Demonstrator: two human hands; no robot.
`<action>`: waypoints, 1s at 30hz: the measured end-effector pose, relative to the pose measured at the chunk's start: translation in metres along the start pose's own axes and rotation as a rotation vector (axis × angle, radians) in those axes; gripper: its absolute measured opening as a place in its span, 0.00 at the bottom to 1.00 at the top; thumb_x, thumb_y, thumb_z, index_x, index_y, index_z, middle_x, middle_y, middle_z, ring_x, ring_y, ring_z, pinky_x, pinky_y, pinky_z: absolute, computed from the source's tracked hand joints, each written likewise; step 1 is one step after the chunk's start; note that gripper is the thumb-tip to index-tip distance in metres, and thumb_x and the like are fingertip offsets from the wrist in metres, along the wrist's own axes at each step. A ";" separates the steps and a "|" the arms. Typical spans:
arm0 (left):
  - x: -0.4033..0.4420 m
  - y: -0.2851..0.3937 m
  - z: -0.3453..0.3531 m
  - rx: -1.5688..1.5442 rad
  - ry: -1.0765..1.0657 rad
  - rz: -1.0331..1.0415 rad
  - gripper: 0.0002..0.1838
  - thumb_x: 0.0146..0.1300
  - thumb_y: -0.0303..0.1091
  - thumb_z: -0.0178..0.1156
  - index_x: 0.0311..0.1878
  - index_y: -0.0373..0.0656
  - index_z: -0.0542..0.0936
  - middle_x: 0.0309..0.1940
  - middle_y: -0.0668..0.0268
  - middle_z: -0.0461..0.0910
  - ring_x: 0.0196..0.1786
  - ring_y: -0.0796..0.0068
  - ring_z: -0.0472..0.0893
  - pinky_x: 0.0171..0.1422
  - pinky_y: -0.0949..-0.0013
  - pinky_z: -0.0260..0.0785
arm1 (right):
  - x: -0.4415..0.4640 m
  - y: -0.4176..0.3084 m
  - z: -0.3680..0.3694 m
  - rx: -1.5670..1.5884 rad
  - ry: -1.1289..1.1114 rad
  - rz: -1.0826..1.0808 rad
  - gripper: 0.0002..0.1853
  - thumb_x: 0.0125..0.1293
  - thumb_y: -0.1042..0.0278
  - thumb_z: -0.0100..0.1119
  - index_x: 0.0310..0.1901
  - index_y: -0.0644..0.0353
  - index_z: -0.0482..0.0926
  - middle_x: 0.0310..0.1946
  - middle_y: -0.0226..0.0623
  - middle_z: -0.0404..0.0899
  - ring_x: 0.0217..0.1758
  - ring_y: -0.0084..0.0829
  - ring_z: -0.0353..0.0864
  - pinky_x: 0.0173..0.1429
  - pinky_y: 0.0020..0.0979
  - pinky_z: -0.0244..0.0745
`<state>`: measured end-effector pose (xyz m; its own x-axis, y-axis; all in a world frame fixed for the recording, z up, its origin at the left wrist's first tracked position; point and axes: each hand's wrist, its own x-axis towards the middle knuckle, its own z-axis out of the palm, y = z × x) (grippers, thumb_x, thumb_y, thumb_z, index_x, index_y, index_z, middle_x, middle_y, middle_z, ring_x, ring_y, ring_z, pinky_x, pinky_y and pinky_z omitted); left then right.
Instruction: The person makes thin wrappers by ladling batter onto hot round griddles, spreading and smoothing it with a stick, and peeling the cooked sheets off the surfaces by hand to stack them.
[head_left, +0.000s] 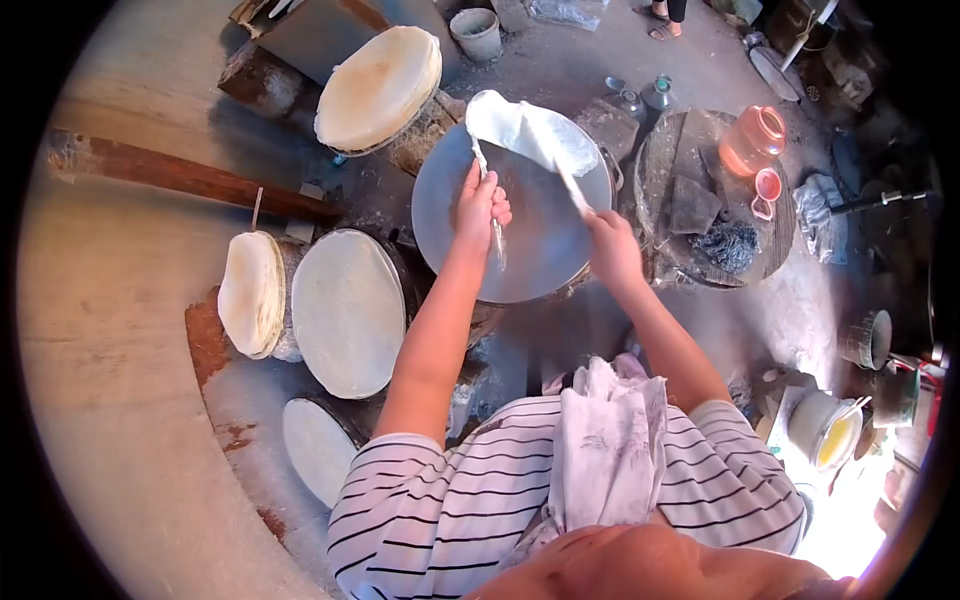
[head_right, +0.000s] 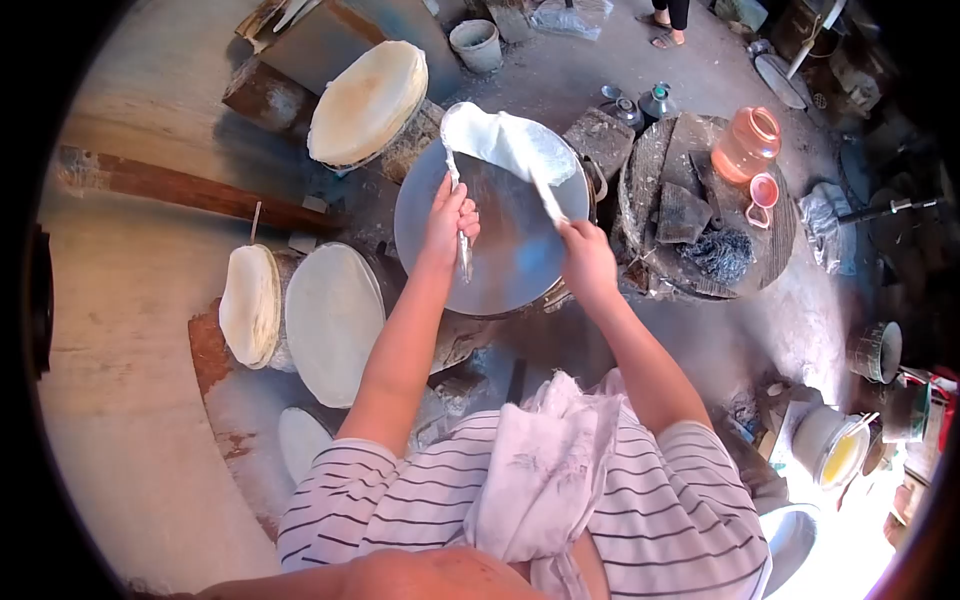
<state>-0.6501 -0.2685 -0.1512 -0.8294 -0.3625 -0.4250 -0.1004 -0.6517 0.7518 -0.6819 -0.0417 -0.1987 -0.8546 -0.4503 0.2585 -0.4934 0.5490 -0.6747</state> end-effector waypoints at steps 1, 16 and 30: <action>0.001 -0.004 -0.002 0.072 0.020 0.047 0.26 0.70 0.31 0.49 0.69 0.62 0.59 0.17 0.74 0.61 0.14 0.86 0.60 0.15 0.79 0.52 | 0.011 -0.003 0.008 0.033 0.025 -0.041 0.17 0.52 0.80 0.54 0.45 0.60 0.80 0.44 0.37 0.77 0.48 0.42 0.75 0.52 0.35 0.73; -0.028 0.026 -0.051 0.774 0.338 0.218 0.28 0.68 0.30 0.52 0.71 0.57 0.61 0.15 0.71 0.64 0.11 0.82 0.61 0.13 0.73 0.54 | 0.041 0.018 -0.006 -0.083 0.025 -0.085 0.14 0.51 0.79 0.53 0.40 0.59 0.81 0.42 0.35 0.79 0.46 0.42 0.77 0.49 0.37 0.75; -0.105 -0.017 -0.034 0.594 0.556 0.241 0.29 0.67 0.28 0.52 0.71 0.54 0.61 0.15 0.73 0.63 0.11 0.84 0.61 0.13 0.76 0.54 | 0.090 0.017 0.008 -0.015 -0.174 -0.318 0.17 0.46 0.77 0.57 0.42 0.55 0.82 0.43 0.32 0.80 0.45 0.42 0.76 0.50 0.37 0.74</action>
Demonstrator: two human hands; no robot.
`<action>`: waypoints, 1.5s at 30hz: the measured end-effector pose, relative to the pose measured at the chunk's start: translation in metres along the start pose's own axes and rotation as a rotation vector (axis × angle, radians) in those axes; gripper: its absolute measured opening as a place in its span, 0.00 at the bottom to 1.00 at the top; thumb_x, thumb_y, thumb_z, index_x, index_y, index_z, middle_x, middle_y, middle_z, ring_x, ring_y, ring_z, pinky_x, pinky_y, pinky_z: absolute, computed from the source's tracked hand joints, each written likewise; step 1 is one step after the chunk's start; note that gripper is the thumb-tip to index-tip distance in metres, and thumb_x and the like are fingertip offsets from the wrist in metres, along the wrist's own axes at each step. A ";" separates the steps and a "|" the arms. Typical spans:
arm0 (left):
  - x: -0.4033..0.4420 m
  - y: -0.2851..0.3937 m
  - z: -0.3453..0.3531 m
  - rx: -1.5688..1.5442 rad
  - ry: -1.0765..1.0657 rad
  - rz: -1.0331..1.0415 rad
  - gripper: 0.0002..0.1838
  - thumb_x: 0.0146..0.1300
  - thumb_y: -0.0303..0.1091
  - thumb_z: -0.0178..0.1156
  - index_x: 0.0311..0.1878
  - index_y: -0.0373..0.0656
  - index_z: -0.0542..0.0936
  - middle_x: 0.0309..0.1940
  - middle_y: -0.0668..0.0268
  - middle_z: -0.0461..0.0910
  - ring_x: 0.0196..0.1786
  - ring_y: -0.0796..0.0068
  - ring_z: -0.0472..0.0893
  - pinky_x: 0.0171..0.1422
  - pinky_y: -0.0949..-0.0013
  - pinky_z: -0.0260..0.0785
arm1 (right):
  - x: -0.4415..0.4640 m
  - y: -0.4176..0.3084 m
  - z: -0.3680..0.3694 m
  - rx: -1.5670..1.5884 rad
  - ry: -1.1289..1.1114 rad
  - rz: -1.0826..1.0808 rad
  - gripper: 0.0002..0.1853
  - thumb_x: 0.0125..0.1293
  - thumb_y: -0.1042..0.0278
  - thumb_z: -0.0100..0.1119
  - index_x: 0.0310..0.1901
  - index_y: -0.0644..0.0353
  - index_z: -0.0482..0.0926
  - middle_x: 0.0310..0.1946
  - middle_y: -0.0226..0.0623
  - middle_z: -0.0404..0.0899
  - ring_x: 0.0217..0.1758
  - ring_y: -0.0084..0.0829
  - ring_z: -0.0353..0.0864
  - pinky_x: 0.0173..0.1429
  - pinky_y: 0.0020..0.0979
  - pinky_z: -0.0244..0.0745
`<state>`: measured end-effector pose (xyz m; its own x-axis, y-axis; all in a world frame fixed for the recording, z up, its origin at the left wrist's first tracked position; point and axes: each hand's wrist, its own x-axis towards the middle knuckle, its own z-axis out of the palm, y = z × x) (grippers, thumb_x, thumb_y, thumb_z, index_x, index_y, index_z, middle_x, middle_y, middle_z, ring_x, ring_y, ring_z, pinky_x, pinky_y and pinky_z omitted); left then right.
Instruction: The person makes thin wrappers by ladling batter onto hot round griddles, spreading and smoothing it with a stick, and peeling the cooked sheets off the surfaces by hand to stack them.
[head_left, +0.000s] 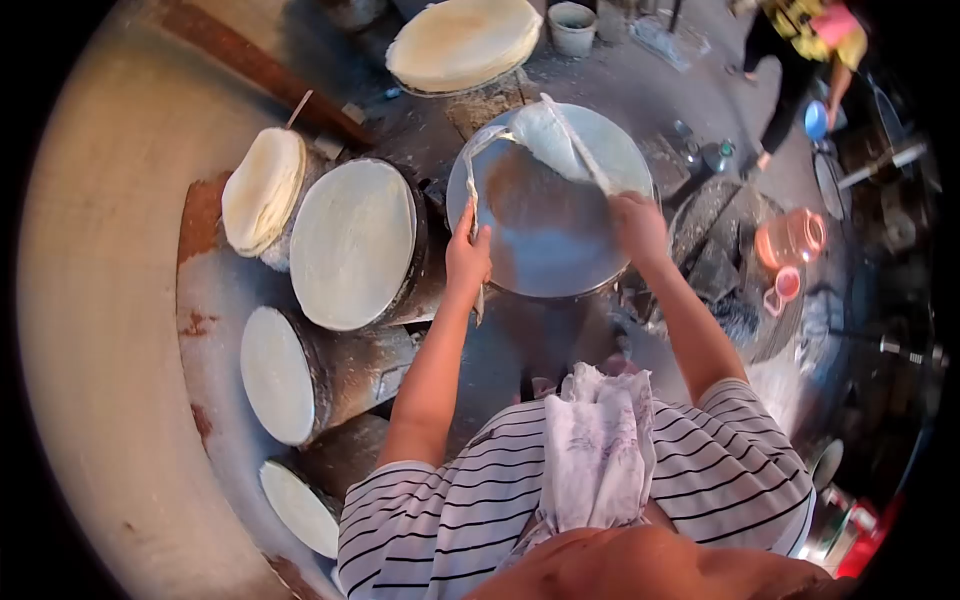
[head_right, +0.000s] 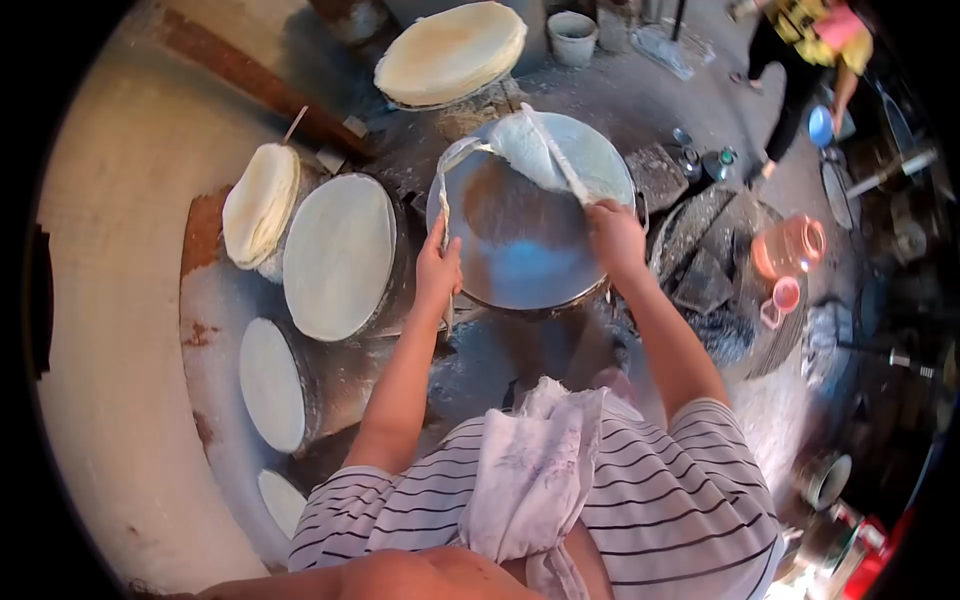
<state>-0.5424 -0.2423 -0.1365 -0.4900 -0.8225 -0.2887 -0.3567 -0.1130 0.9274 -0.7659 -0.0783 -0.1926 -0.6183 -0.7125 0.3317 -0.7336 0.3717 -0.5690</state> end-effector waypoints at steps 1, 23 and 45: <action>-0.007 0.005 0.008 -0.023 0.040 -0.015 0.29 0.68 0.28 0.52 0.71 0.54 0.60 0.15 0.73 0.63 0.11 0.85 0.61 0.13 0.76 0.54 | 0.013 -0.001 0.005 0.001 -0.073 -0.043 0.18 0.47 0.77 0.56 0.43 0.55 0.82 0.43 0.33 0.79 0.46 0.43 0.76 0.50 0.39 0.74; -0.142 -0.027 0.082 0.350 0.317 -0.058 0.28 0.65 0.34 0.57 0.68 0.51 0.65 0.53 0.55 0.76 0.48 0.65 0.77 0.47 0.69 0.69 | 0.079 0.044 -0.014 0.349 -0.605 -0.454 0.16 0.46 0.80 0.57 0.39 0.62 0.82 0.42 0.40 0.81 0.48 0.43 0.77 0.53 0.37 0.73; -0.195 -0.030 0.071 0.234 0.132 -0.177 0.29 0.66 0.32 0.56 0.70 0.51 0.63 0.21 0.72 0.71 0.18 0.88 0.67 0.21 0.79 0.61 | 0.132 0.056 -0.015 0.473 -0.860 -0.605 0.16 0.42 0.80 0.62 0.37 0.60 0.83 0.35 0.34 0.82 0.37 0.32 0.80 0.39 0.32 0.74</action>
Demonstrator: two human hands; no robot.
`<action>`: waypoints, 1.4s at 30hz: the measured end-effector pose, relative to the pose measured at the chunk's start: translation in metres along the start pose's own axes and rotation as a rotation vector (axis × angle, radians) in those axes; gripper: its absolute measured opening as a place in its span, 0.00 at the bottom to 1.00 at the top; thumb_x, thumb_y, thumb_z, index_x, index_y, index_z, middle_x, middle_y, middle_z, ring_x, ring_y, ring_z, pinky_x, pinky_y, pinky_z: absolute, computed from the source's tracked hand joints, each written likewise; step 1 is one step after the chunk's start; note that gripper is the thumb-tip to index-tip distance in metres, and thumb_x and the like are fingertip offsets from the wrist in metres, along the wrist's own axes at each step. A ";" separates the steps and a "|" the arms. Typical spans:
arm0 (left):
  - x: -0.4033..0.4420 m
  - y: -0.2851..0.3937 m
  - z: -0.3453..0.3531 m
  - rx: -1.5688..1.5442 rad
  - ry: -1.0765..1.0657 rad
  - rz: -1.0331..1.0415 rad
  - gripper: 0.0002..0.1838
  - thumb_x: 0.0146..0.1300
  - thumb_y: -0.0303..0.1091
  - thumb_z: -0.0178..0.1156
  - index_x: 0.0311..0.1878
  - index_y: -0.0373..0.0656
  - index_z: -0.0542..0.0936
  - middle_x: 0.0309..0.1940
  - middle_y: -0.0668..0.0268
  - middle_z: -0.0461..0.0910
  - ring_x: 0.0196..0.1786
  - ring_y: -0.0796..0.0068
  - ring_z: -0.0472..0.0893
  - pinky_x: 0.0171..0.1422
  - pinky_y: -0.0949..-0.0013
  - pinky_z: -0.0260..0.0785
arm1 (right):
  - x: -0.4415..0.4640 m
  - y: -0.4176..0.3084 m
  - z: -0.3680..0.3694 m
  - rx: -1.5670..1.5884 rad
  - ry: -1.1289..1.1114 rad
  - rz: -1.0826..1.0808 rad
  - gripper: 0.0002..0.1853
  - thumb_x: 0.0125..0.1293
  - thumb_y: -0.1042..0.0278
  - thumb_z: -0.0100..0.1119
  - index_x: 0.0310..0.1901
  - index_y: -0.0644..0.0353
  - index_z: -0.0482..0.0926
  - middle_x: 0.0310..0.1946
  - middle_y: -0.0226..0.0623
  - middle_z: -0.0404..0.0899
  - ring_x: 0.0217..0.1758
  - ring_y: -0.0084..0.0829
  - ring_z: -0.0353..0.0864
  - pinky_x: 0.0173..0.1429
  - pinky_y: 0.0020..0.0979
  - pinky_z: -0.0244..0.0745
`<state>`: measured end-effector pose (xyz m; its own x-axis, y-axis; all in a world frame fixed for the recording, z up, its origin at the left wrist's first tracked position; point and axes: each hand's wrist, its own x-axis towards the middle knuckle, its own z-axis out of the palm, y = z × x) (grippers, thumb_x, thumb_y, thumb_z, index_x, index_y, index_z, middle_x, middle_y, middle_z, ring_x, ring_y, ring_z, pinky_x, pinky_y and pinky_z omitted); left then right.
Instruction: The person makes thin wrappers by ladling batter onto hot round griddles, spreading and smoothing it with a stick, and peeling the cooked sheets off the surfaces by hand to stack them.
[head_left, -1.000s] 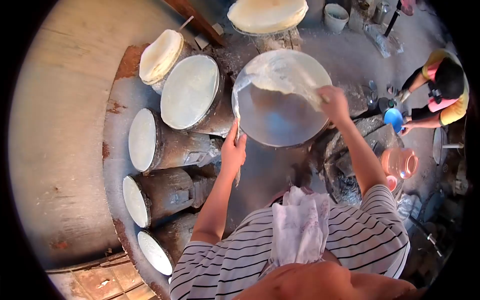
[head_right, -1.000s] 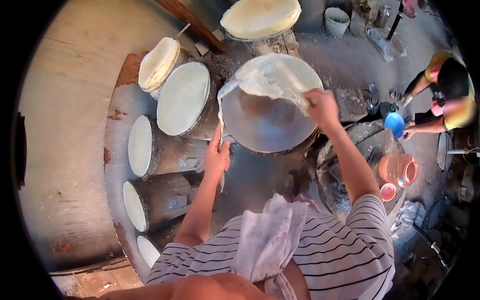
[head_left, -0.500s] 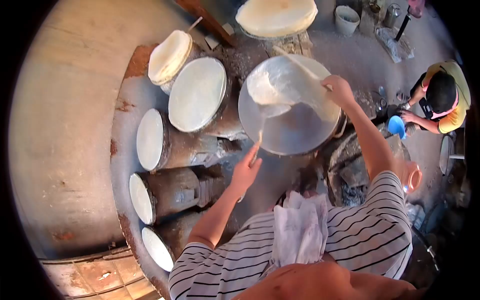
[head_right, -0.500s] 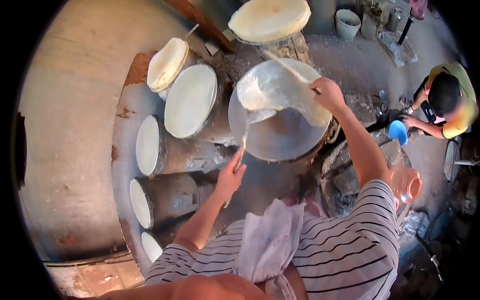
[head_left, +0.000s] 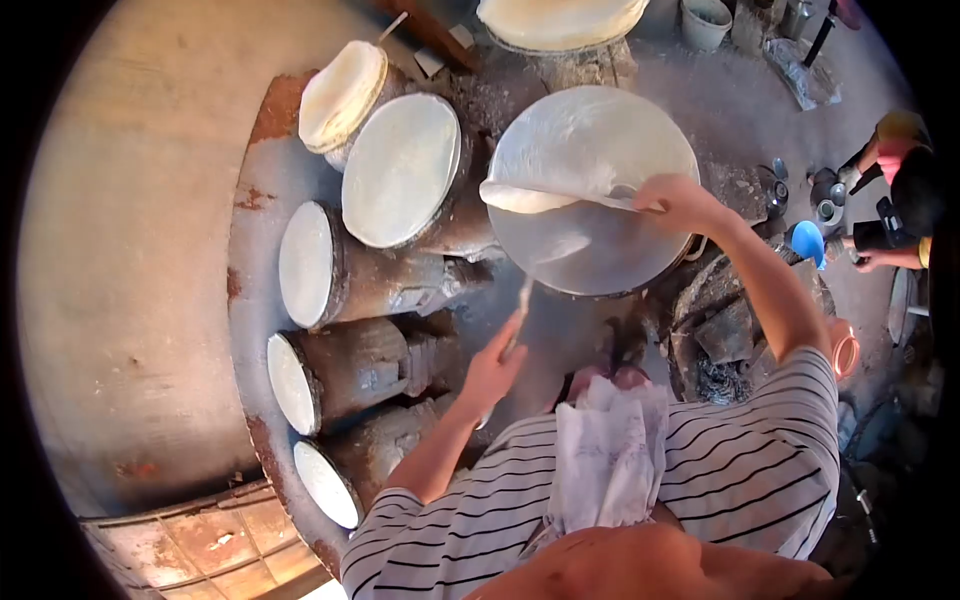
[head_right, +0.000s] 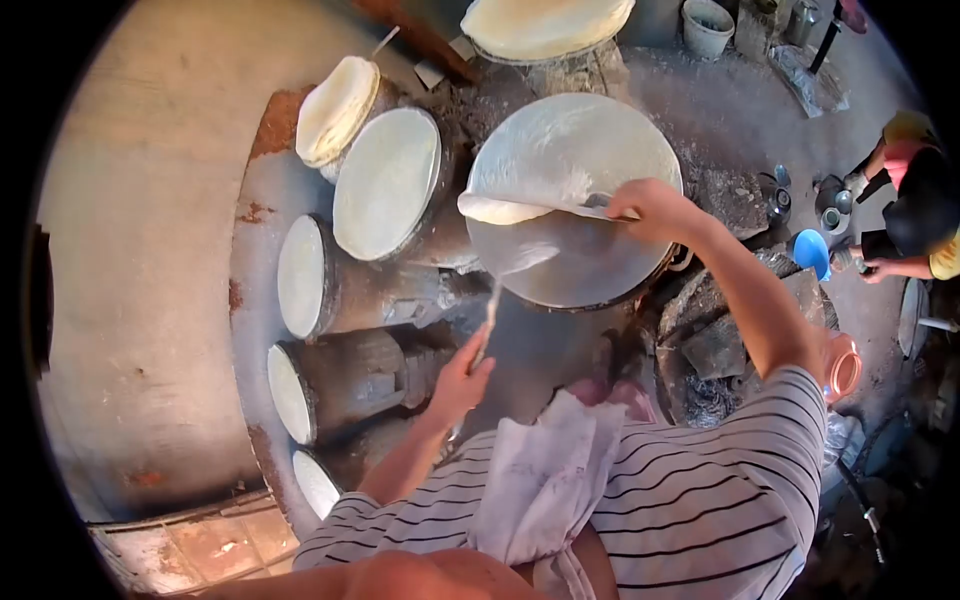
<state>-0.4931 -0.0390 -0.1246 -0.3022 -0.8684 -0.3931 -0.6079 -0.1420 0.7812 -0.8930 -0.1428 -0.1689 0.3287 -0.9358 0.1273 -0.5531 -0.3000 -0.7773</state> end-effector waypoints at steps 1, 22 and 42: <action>-0.014 0.003 -0.005 -0.088 0.002 -0.096 0.29 0.67 0.32 0.56 0.71 0.52 0.62 0.19 0.73 0.68 0.16 0.89 0.65 0.18 0.79 0.58 | -0.015 -0.008 -0.015 0.078 -0.061 0.090 0.17 0.42 0.80 0.62 0.38 0.59 0.83 0.35 0.34 0.82 0.38 0.33 0.79 0.40 0.32 0.74; 0.005 -0.038 -0.067 0.094 0.113 0.437 0.29 0.67 0.28 0.52 0.71 0.49 0.58 0.20 0.72 0.69 0.17 0.85 0.67 0.19 0.77 0.60 | -0.163 -0.130 0.117 -0.217 0.419 0.255 0.15 0.45 0.84 0.56 0.38 0.61 0.81 0.39 0.36 0.81 0.43 0.34 0.81 0.45 0.31 0.77; -0.006 -0.041 -0.198 -0.616 -0.284 0.522 0.33 0.71 0.28 0.45 0.75 0.48 0.44 0.15 0.73 0.60 0.12 0.86 0.58 0.15 0.77 0.54 | 0.047 -0.219 0.385 1.340 1.493 0.530 0.15 0.71 0.65 0.49 0.58 0.48 0.67 0.23 0.27 0.67 0.15 0.15 0.58 0.17 0.20 0.54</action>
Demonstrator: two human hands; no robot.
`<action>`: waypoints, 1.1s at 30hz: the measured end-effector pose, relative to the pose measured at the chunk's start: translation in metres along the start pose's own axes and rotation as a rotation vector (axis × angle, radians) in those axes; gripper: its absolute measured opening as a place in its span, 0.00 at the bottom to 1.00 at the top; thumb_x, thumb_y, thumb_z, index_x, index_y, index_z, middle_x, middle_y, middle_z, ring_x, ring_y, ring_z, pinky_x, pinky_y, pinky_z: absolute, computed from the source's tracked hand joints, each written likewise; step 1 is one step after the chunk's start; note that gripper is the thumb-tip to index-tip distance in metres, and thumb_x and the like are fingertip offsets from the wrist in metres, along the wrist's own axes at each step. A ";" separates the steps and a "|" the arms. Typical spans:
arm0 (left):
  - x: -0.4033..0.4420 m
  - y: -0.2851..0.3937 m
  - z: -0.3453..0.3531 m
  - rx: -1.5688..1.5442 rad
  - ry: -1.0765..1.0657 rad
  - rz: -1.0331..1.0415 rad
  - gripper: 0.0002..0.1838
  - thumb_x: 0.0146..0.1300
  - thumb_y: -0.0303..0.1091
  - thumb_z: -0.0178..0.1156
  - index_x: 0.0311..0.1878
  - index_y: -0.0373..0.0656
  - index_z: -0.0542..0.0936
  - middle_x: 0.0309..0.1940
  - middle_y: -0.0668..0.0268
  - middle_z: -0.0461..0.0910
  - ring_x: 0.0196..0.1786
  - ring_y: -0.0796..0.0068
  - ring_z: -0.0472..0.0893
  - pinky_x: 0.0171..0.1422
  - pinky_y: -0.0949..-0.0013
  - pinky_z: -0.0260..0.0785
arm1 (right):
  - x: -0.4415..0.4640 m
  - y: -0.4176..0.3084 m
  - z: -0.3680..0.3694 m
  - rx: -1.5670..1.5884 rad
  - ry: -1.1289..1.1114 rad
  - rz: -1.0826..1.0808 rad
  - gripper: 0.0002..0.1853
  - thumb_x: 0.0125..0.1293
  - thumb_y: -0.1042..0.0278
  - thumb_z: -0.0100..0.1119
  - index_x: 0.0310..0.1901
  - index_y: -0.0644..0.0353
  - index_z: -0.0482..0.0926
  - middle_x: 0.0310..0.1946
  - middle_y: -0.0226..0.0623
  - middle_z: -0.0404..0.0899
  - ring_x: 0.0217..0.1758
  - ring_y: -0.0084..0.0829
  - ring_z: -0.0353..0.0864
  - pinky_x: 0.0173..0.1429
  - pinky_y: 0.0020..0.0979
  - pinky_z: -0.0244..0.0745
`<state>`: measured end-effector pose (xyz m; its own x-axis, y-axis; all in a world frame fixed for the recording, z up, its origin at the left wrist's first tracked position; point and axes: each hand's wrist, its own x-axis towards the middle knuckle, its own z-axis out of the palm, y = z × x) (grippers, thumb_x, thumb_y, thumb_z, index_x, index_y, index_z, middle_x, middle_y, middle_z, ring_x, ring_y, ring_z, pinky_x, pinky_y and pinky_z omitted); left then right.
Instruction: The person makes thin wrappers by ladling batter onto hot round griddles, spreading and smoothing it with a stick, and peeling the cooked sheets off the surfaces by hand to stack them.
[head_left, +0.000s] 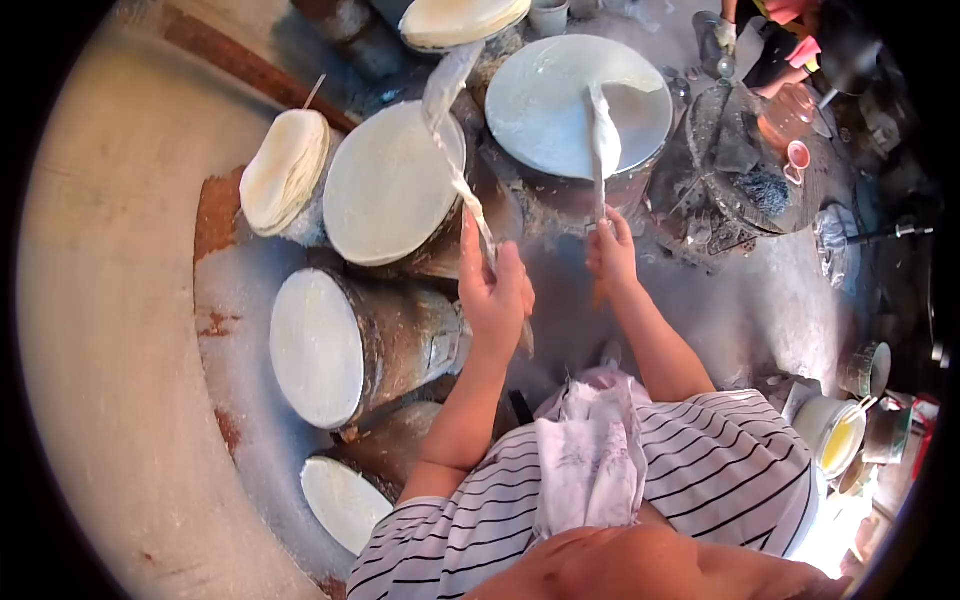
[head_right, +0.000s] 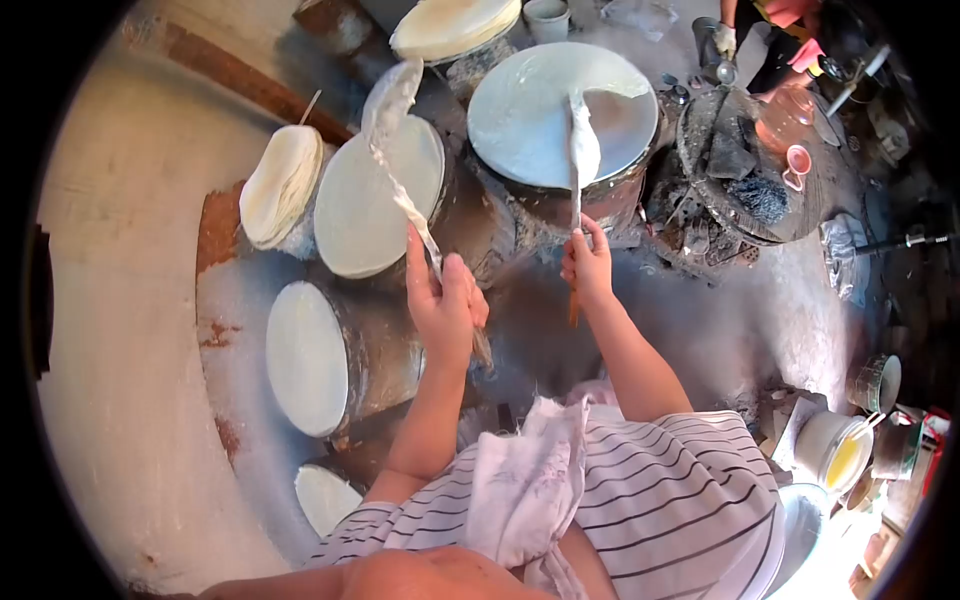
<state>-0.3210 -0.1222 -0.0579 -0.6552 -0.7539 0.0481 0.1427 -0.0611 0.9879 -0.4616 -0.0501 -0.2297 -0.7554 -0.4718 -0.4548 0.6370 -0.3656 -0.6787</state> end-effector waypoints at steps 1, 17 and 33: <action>-0.007 -0.005 -0.008 0.043 -0.010 -0.009 0.32 0.71 0.28 0.45 0.74 0.47 0.45 0.15 0.73 0.61 0.12 0.86 0.58 0.15 0.78 0.54 | 0.025 -0.014 0.006 -0.099 0.023 -0.171 0.14 0.71 0.65 0.49 0.57 0.52 0.69 0.22 0.27 0.67 0.15 0.16 0.59 0.16 0.21 0.54; 0.010 -0.025 0.034 0.071 -0.147 -0.056 0.32 0.70 0.28 0.49 0.73 0.46 0.50 0.14 0.76 0.61 0.12 0.88 0.59 0.14 0.79 0.54 | 0.080 -0.119 -0.072 -0.466 -0.162 -0.065 0.18 0.71 0.66 0.47 0.61 0.52 0.71 0.21 0.25 0.68 0.15 0.17 0.63 0.15 0.22 0.57; 0.067 -0.058 0.161 0.114 -0.056 -0.083 0.30 0.70 0.30 0.49 0.73 0.46 0.52 0.18 0.74 0.62 0.12 0.87 0.59 0.13 0.79 0.55 | 0.127 -0.230 -0.116 -0.727 -0.332 0.048 0.19 0.72 0.65 0.47 0.62 0.51 0.70 0.20 0.25 0.70 0.15 0.15 0.63 0.15 0.20 0.58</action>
<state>-0.4928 -0.0641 -0.0886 -0.7024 -0.7111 -0.0299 0.0027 -0.0447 0.9990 -0.7218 0.0670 -0.1976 -0.5713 -0.7300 -0.3751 0.3212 0.2217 -0.9207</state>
